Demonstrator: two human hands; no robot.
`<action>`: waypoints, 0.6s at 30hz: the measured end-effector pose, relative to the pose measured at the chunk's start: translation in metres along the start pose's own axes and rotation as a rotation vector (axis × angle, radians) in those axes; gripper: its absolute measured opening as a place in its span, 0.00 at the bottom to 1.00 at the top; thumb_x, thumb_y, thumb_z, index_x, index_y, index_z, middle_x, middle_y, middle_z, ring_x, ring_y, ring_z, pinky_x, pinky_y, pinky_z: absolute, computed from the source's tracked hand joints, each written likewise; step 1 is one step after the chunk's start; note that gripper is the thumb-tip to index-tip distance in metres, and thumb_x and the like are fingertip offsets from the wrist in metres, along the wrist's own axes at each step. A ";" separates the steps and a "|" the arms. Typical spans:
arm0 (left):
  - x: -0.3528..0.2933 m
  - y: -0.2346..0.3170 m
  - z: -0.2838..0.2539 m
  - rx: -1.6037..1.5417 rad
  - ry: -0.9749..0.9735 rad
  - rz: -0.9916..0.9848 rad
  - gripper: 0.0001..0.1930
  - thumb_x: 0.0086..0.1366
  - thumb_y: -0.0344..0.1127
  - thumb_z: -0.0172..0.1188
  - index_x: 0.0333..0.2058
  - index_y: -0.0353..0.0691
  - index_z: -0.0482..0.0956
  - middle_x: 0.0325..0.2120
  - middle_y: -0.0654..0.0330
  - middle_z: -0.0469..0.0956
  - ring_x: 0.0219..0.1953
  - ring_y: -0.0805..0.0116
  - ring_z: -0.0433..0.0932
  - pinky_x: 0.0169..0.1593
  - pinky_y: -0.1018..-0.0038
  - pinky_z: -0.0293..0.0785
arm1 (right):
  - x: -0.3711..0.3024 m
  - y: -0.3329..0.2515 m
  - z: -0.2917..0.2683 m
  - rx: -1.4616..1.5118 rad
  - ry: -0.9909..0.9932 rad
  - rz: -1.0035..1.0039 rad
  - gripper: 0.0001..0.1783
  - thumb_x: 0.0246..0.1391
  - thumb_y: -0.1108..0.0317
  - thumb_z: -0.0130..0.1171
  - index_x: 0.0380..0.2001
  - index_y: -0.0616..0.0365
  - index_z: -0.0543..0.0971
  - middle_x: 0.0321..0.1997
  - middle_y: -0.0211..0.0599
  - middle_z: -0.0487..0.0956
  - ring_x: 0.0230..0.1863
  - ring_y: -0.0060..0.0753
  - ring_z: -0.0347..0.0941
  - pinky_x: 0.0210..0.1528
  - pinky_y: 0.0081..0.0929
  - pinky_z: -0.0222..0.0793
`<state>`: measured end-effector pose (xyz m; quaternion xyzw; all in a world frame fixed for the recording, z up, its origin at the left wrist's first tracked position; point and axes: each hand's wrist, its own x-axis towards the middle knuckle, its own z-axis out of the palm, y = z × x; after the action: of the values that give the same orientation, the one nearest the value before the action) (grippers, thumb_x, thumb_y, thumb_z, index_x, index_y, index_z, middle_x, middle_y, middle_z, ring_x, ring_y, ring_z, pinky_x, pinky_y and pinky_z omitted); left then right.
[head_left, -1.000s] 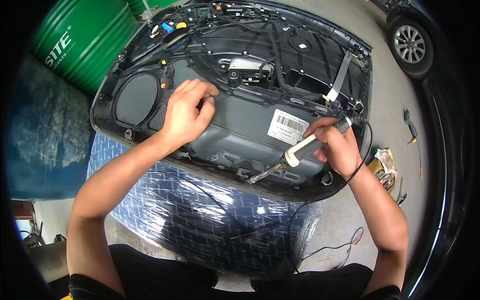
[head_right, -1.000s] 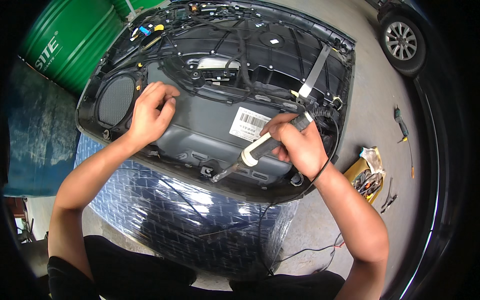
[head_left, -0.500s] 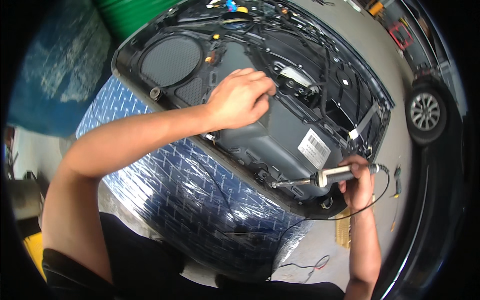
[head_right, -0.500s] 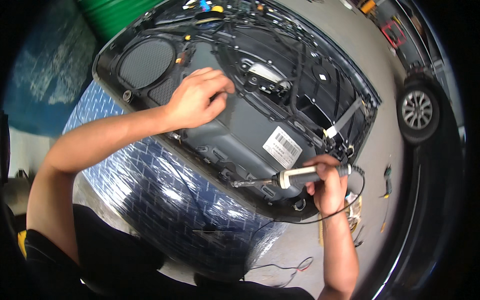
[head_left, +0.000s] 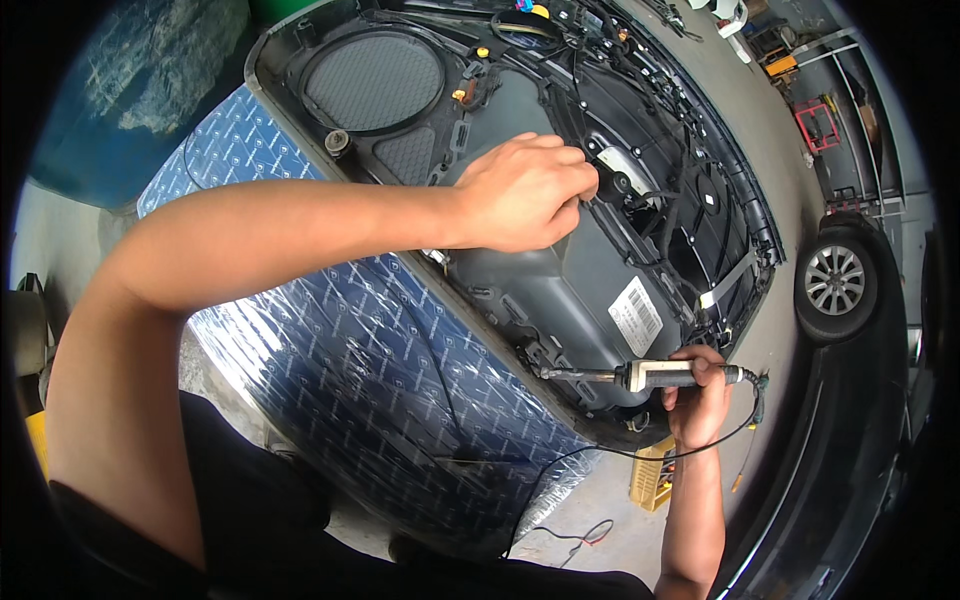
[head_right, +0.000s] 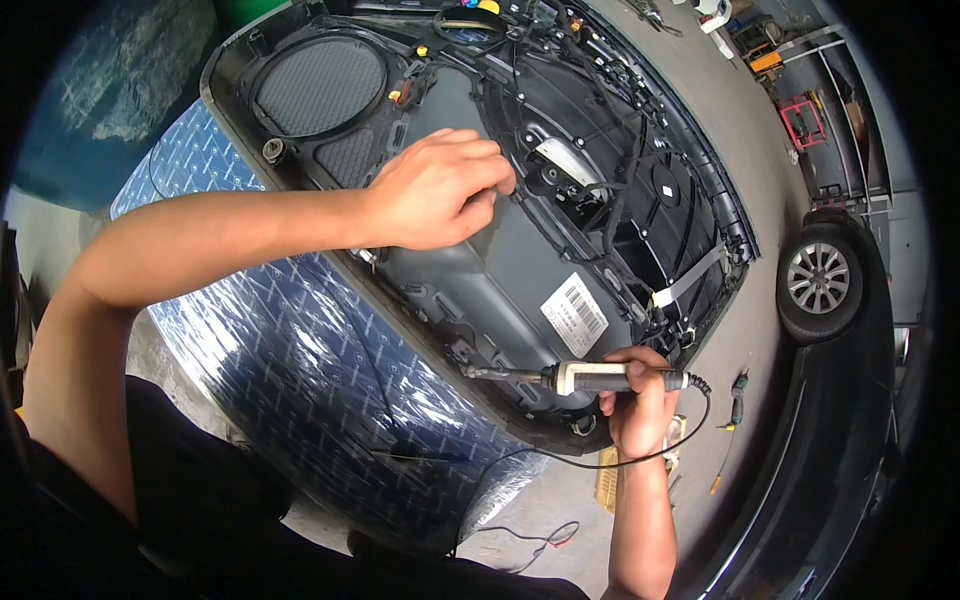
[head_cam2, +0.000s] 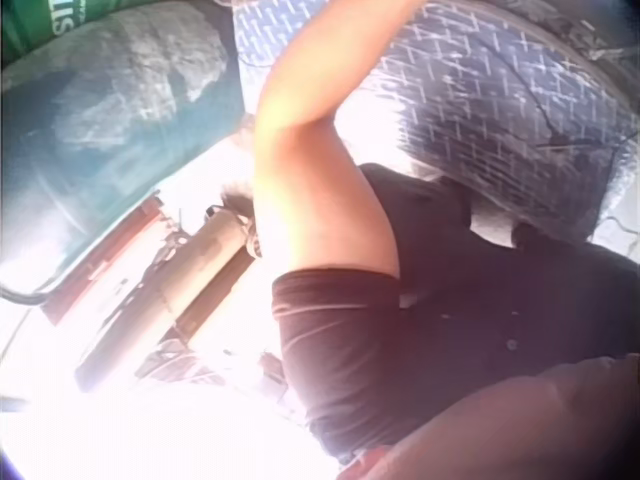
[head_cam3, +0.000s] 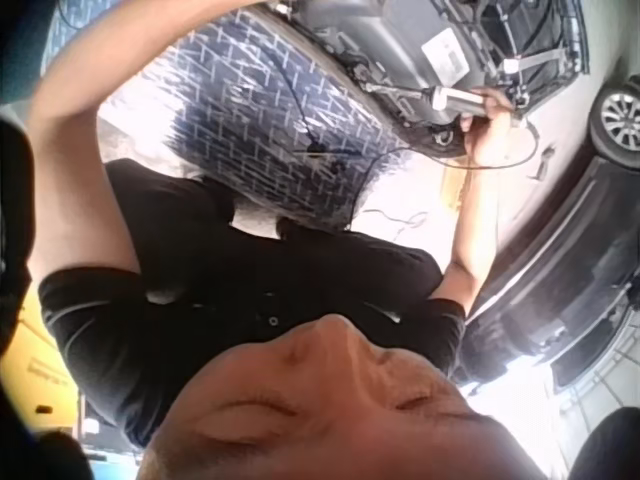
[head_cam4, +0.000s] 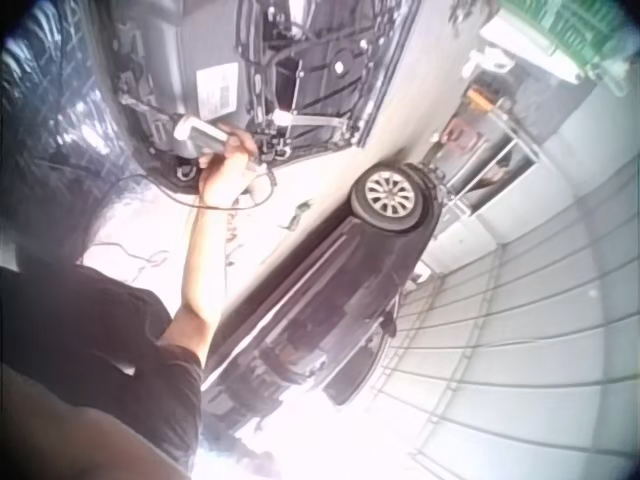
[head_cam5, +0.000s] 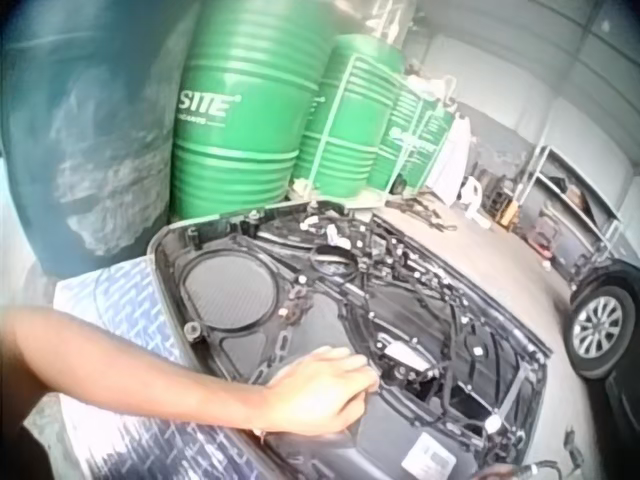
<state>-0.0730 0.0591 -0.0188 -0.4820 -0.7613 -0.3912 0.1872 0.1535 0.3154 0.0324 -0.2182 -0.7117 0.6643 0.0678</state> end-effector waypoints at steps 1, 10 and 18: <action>0.000 0.000 0.000 -0.001 -0.002 0.000 0.06 0.56 0.27 0.56 0.32 0.38 0.78 0.30 0.58 0.77 0.37 0.55 0.75 0.47 0.61 0.72 | 0.000 0.001 -0.001 0.010 0.003 -0.001 0.20 0.55 0.58 0.52 0.32 0.70 0.78 0.18 0.41 0.75 0.14 0.26 0.67 0.16 0.20 0.63; -0.002 -0.001 -0.002 -0.009 -0.001 0.039 0.05 0.55 0.27 0.57 0.32 0.39 0.79 0.28 0.59 0.75 0.37 0.56 0.75 0.45 0.62 0.72 | -0.002 -0.007 -0.014 -0.057 0.047 -0.134 0.22 0.54 0.56 0.53 0.31 0.69 0.78 0.20 0.41 0.76 0.15 0.26 0.67 0.17 0.21 0.62; -0.009 0.039 -0.016 -0.141 -0.293 0.417 0.06 0.51 0.32 0.65 0.29 0.42 0.81 0.26 0.65 0.70 0.34 0.66 0.72 0.38 0.68 0.73 | 0.000 -0.011 -0.055 0.074 0.179 -0.301 0.22 0.53 0.52 0.52 0.27 0.65 0.77 0.22 0.37 0.73 0.14 0.24 0.63 0.13 0.22 0.58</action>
<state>-0.0362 0.0503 0.0015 -0.6918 -0.6354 -0.3223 0.1175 0.1725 0.3651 0.0490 -0.1647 -0.7025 0.6503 0.2377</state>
